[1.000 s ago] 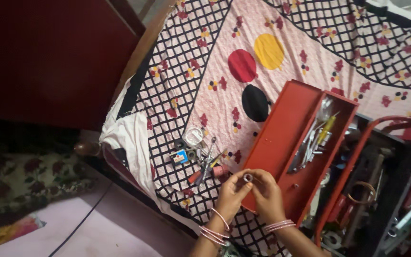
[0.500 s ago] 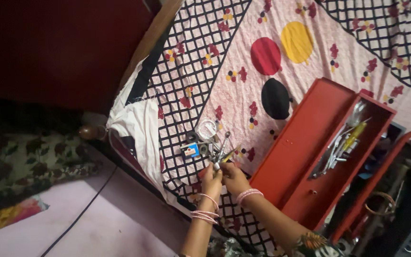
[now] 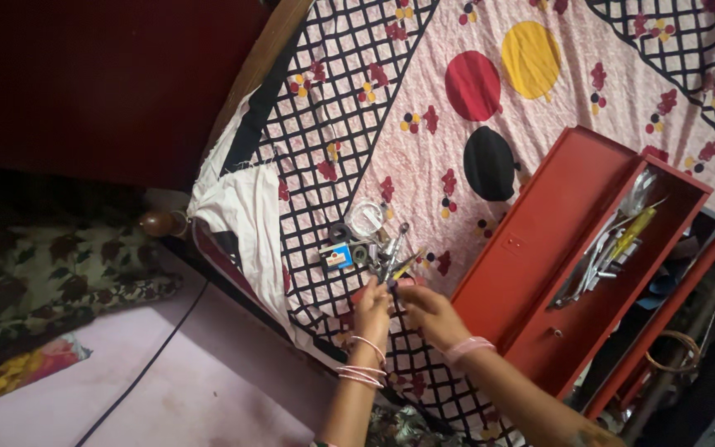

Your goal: The person removes various tools from a red toolbox, including wrenches, pliers, screwdrivers, and a tape measure, and places them on the bed. They then rearrange the tools inside the toolbox compartments.

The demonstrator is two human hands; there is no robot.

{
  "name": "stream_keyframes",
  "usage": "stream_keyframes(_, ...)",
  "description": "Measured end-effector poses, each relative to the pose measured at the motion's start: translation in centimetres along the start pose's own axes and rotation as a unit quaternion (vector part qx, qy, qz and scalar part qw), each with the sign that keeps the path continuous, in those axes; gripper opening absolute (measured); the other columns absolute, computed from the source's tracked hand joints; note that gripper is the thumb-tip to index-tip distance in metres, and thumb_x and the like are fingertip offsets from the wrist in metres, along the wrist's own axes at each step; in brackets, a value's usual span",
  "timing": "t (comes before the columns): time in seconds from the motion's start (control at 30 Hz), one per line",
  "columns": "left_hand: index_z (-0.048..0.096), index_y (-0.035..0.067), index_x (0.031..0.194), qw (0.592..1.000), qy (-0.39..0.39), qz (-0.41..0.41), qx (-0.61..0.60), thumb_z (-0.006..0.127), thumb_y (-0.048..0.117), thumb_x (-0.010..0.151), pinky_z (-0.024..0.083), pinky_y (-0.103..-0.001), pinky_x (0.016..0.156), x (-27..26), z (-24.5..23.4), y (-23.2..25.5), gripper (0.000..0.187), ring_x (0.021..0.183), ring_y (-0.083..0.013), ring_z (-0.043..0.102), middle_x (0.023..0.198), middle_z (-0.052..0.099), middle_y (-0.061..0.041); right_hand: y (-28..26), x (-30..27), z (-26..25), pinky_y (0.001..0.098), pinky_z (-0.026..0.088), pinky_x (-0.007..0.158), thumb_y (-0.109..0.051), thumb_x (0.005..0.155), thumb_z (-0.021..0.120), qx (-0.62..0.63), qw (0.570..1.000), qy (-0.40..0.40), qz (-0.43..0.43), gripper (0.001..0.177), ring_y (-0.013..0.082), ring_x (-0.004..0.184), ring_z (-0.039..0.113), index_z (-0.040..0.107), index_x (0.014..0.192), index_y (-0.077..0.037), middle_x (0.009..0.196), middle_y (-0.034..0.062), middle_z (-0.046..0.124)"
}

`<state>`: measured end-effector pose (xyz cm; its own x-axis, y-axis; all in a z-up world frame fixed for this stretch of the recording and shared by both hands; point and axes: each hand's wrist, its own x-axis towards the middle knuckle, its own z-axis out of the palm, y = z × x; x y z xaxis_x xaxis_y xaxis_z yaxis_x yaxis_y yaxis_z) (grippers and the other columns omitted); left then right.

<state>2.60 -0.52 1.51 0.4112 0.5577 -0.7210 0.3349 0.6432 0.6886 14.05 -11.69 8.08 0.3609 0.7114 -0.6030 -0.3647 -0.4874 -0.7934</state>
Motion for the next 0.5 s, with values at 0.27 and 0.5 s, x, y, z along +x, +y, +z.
stream_keyframes(0.27, 0.062, 0.005, 0.138, 0.982, -0.165, 0.007, 0.095, 0.053, 0.014, 0.102, 0.052, -0.027, 0.094, -7.3, 7.5, 5.0, 0.038, 0.108, -0.0157, 0.065, 0.125, 0.072, -0.009, -4.0, -9.7, -7.5, 0.0334, 0.055, 0.097, -0.01, 0.092, 0.065, -0.049, 0.982, 0.182, -0.007, 0.03, 0.0187, 0.112, 0.07, 0.07, 0.121, -0.004, 0.119, 0.0083, 0.076)
stream_keyframes(0.5, 0.063, 0.002, 0.137, 0.951, -0.307, 0.03, 0.038, 0.054, 0.011, 0.105, 0.05, -0.026, 0.097, -10.3, 13.6, 2.9, 0.034, 0.109, -0.0108, 0.063, 0.122, 0.07, -0.006, -6.6, -15.8, -12.8, 0.0451, 0.044, 0.095, -0.009, 0.081, 0.067, -0.49, 0.827, 0.274, 0.02, 0.03, 0.0246, 0.108, 0.064, 0.073, 0.109, -0.018, 0.104, 0.0019, 0.071)
